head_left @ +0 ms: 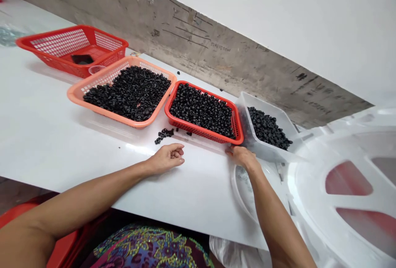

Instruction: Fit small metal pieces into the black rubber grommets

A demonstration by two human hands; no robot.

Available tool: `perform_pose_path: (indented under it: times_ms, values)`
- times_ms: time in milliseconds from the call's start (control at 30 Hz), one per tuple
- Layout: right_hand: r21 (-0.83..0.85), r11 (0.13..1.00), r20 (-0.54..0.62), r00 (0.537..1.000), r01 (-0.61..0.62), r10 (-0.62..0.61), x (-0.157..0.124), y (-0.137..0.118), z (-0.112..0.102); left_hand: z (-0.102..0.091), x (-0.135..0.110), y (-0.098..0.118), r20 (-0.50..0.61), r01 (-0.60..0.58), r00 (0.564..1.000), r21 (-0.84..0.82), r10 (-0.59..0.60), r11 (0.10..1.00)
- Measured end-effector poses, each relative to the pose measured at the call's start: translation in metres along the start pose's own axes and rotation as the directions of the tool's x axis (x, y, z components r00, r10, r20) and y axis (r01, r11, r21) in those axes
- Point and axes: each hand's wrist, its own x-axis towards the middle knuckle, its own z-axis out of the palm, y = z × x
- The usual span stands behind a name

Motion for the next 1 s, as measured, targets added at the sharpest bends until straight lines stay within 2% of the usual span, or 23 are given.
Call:
perform_pose_path:
  times_ms: [100, 167, 367, 533, 700, 833, 1000]
  values:
    - [-0.023, 0.999, 0.081, 0.996, -0.038, 0.040, 0.001, -0.002, -0.003, 0.000, 0.000, -0.001, 0.014, -0.002, 1.000, 0.005, 0.002, 1.000]
    - [-0.044, 0.998, 0.092, 0.995, -0.042, 0.046, 0.000, -0.002, -0.002, 0.000, 0.000, -0.002, 0.023, -0.003, 1.000, 0.012, 0.003, 1.000]
    - [-0.071, 0.995, 0.056, 0.996, 0.073, -0.069, -0.014, -0.012, 0.003, -0.002, 0.002, -0.006, 0.027, -0.020, 0.999, 0.027, 0.020, 0.999]
    - [-0.111, 0.966, -0.035, 0.970, 0.234, -0.240, -0.040, -0.040, 0.008, -0.003, 0.003, -0.008, 0.029, -0.037, 0.999, 0.042, 0.036, 0.998]
    - [-0.030, 0.934, -0.119, 0.926, 0.357, -0.358, -0.059, -0.064, 0.011, -0.002, 0.003, -0.006, -0.004, -0.038, 0.999, 0.040, 0.039, 0.998]
    - [0.028, 0.913, -0.181, 0.900, 0.407, -0.396, -0.068, -0.069, 0.009, -0.002, 0.004, -0.002, -0.061, -0.092, 0.994, 0.032, 0.094, 0.995]
    - [0.109, 0.883, -0.335, 0.853, 0.458, -0.401, -0.080, -0.073, 0.002, -0.007, 0.007, 0.002, -0.186, -0.150, 0.969, 0.072, 0.161, 0.986]
